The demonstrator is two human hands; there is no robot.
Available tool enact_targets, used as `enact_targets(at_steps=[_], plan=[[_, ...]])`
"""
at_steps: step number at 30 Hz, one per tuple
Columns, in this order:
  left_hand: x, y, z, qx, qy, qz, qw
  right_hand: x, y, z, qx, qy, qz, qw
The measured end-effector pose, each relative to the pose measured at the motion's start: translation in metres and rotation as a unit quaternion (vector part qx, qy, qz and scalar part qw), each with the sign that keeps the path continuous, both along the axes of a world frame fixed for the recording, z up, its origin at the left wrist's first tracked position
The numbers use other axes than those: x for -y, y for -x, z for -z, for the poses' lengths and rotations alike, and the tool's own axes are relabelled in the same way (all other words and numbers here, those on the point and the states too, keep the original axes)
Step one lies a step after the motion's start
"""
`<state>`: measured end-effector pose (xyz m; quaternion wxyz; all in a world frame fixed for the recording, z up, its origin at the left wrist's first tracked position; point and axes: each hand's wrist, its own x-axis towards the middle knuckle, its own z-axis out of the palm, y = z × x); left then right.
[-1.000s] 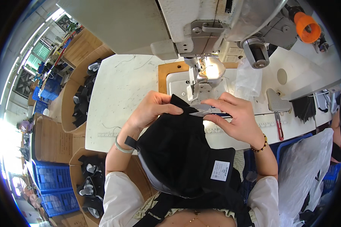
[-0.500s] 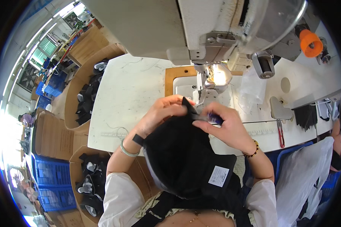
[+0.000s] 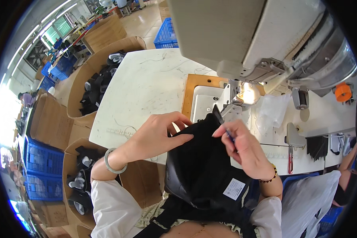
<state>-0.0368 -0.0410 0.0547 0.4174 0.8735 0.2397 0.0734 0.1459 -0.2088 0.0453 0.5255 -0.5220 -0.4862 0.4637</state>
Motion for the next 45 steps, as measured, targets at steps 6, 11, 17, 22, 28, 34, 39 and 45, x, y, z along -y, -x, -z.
enact_targets(at_steps=[6, 11, 17, 22, 28, 34, 39, 45], plan=[[-0.009, 0.001, 0.018, 0.061, 0.131, -0.052, 0.988, -0.029, 0.002, 0.035, 0.372, -0.131, 0.103, 0.913], [-0.021, 0.003, 0.038, 0.118, 0.302, -0.041, 0.945, -0.034, 0.002, 0.053, 0.447, -0.205, 0.134, 0.861], [-0.028, 0.003, 0.046, 0.138, 0.338, -0.031, 0.93, -0.044, 0.006, 0.057, 0.53, -0.233, 0.126, 0.806], [-0.034, 0.006, 0.054, 0.156, 0.338, -0.009, 0.928, -0.047, 0.009, 0.057, 0.541, -0.237, 0.125, 0.797], [-0.039, 0.006, 0.056, 0.146, 0.346, 0.006, 0.927, -0.049, 0.011, 0.056, 0.535, -0.245, 0.12, 0.8], [-0.038, 0.007, 0.059, 0.168, 0.353, -0.015, 0.92, -0.055, 0.008, 0.062, 0.439, -0.232, 0.191, 0.847], [-0.043, 0.001, 0.069, 0.169, 0.425, -0.074, 0.886, -0.059, 0.003, 0.064, 0.295, -0.169, 0.217, 0.915], [-0.047, 0.002, 0.073, 0.167, 0.413, -0.089, 0.891, -0.051, -0.002, 0.069, 0.153, -0.179, 0.207, 0.949]])
